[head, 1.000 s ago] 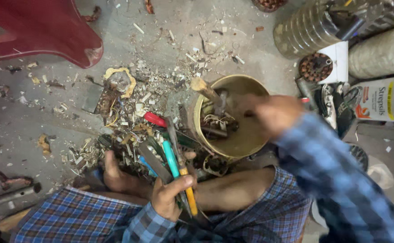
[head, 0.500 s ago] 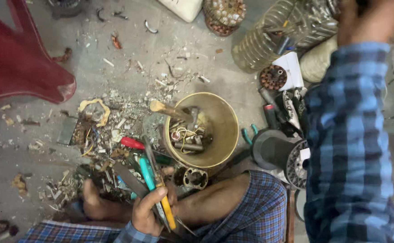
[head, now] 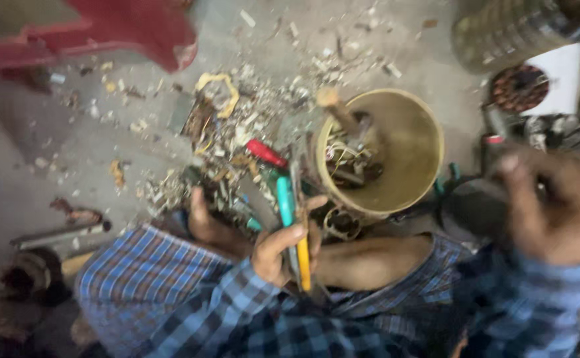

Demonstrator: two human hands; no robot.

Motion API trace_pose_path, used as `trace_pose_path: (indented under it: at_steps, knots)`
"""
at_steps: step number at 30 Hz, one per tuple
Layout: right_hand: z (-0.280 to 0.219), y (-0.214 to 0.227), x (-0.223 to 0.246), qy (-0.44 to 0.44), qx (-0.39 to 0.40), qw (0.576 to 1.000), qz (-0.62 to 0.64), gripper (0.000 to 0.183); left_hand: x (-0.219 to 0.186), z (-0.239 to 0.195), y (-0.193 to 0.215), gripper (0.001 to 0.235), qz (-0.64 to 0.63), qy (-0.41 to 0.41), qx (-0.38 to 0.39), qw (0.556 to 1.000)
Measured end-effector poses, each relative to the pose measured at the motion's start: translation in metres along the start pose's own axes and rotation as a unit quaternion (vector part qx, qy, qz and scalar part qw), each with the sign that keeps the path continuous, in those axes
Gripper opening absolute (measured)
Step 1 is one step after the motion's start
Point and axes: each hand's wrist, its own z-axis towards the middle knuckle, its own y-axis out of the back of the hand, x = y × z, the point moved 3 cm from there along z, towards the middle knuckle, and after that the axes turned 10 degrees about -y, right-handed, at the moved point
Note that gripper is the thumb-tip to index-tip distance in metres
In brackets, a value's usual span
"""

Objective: The person disassembles small electronic components and motor parts, using pliers, a screwdriver, and a wire cutter to remove wires and extract copper coils from metal housings.

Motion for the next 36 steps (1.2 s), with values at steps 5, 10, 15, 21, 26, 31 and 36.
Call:
trace_pose_path:
  at_steps: [5, 10, 15, 21, 26, 31, 36]
  knots:
    - [-0.086, -0.076, 0.025, -0.003, 0.241, 0.970, 0.022, 0.033, 0.004, 0.003, -0.007, 0.084, -0.126, -0.017, 0.072, 0.989]
    - [-0.173, -0.140, 0.017, -0.142, 0.475, 0.824, 0.276, 0.052, 0.007, 0.010, -0.008, 0.091, -0.226, -0.030, 0.125, 0.966]
    - [-0.202, -0.150, 0.000, -0.364, 0.458, 0.754, 0.299, 0.042, -0.001, 0.009, -0.009, 0.092, -0.187, -0.062, 0.108, 0.974]
    - [-0.217, -0.151, -0.006, -0.303, 0.410, 0.772, 0.381, 0.031, -0.006, -0.002, -0.017, 0.090, -0.132, -0.074, 0.108, 0.983]
    - [-0.226, -0.163, 0.005, -0.349, 0.456, 0.718, 0.394, 0.029, -0.002, -0.006, -0.015, 0.075, -0.061, -0.107, 0.058, 0.991]
    - [-0.198, -0.171, 0.031, -0.236, 0.475, 0.687, 0.496, 0.048, 0.001, 0.000, -0.012, 0.062, -0.129, -0.125, 0.120, 0.976]
    - [-0.187, -0.174, 0.030, -0.183, 0.545, 0.655, 0.490, 0.056, -0.009, -0.003, -0.015, 0.062, -0.112, -0.136, 0.118, 0.977]
